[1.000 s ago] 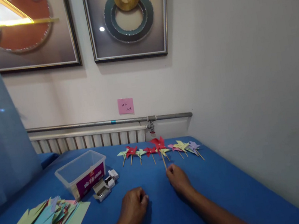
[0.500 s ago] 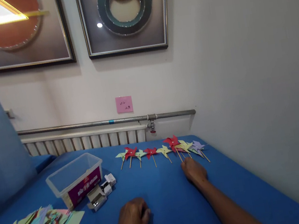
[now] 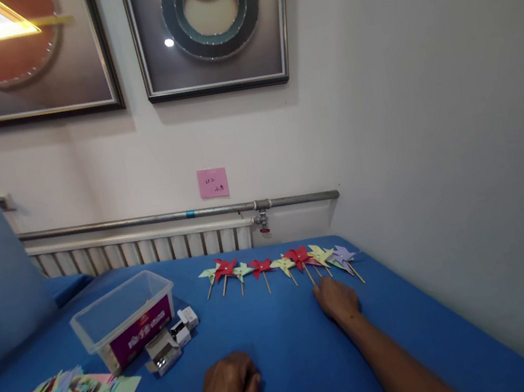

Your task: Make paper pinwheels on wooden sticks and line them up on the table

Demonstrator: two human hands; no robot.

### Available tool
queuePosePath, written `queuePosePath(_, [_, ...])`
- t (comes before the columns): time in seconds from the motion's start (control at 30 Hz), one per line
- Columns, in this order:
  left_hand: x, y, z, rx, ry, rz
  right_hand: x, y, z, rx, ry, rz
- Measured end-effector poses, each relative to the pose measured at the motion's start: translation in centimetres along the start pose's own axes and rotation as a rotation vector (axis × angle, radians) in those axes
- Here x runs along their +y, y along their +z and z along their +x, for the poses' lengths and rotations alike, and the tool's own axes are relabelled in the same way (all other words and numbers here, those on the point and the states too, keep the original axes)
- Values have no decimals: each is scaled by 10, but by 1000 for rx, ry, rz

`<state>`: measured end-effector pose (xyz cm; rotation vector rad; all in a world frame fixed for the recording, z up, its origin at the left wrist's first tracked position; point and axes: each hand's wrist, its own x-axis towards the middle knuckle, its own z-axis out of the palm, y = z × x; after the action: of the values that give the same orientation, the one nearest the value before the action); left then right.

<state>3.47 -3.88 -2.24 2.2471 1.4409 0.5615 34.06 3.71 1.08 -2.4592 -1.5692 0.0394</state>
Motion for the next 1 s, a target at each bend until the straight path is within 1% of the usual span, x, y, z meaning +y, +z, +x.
queuePosePath(0.5, [2, -1, -2, -6, 15, 21, 1, 4, 0, 48, -43, -11])
queuePosePath(0.6, [0, -1, -1, 11, 23, 31, 2, 1, -3, 92, -56, 5])
queuePosePath(0.73, [-5, -4, 2, 46, 44, 152, -4, -7, -10, 183, -115, 29])
queuePosePath(0.83, [-9, -7, 4, 61, 50, 245, -20, -11, -27, 225, -219, 52])
queuePosePath(0.9, [-11, -8, 5, 70, 50, 288, -36, -9, -49, 275, -364, 90])
queuePosePath(1.0, [-14, -10, 6, 95, 50, 337, -62, 0, -97, 279, -663, 142])
